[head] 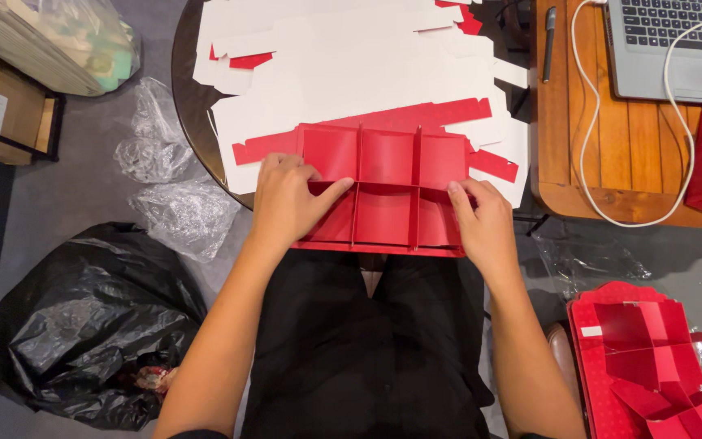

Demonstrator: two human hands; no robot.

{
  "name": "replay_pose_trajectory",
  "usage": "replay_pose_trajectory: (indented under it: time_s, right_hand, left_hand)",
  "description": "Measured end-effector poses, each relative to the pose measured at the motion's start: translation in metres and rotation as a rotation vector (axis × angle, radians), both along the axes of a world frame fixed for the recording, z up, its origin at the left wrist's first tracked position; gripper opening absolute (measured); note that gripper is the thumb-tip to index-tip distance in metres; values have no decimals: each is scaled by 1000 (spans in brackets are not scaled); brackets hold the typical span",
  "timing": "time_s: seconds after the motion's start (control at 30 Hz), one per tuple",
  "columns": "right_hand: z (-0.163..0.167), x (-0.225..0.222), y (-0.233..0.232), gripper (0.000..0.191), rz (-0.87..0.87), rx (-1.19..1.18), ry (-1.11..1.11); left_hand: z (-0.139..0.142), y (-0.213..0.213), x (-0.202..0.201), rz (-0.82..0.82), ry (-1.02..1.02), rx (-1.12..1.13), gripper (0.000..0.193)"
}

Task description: The person assembles a red and white cardboard box by folding and tucking flaps into slots. They then insert a red divider insert into the box. The task is performed by hand on a table with other unassembled parts nearby.

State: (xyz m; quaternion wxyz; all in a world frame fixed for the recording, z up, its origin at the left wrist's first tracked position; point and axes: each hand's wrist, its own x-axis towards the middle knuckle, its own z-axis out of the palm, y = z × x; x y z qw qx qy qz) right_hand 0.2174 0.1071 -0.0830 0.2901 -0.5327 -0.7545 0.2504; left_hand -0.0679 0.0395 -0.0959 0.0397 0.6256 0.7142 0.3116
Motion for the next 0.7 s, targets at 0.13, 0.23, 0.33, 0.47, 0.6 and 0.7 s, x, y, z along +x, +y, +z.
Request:
replay_pose_trajectory:
  time_s: [0.13, 0.23, 0.33, 0.47, 0.6, 0.7]
  right_hand:
    - [0, 1, -2, 31, 18, 15, -3]
    - [0, 0, 0, 30, 0, -12, -26]
    - [1, -1, 0, 30, 2, -14, -35]
    - [0, 0, 0, 29, 48, 33, -61]
    - [-4, 4, 2, 28, 54, 8, -76]
    - [-5, 7, 5, 29, 59, -64, 3]
  left_hand:
    - [-3, 1, -2, 7, -96, -47, 58]
    - [-2, 0, -3, -23, -56, -59, 58]
    - [1, -1, 1, -44, 28, -65, 55]
    - [0, -3, 6, -62, 93, -59, 50]
    - [-6, -3, 2, -80, 31, -123, 50]
    - [-10, -3, -3, -101, -56, -128, 51]
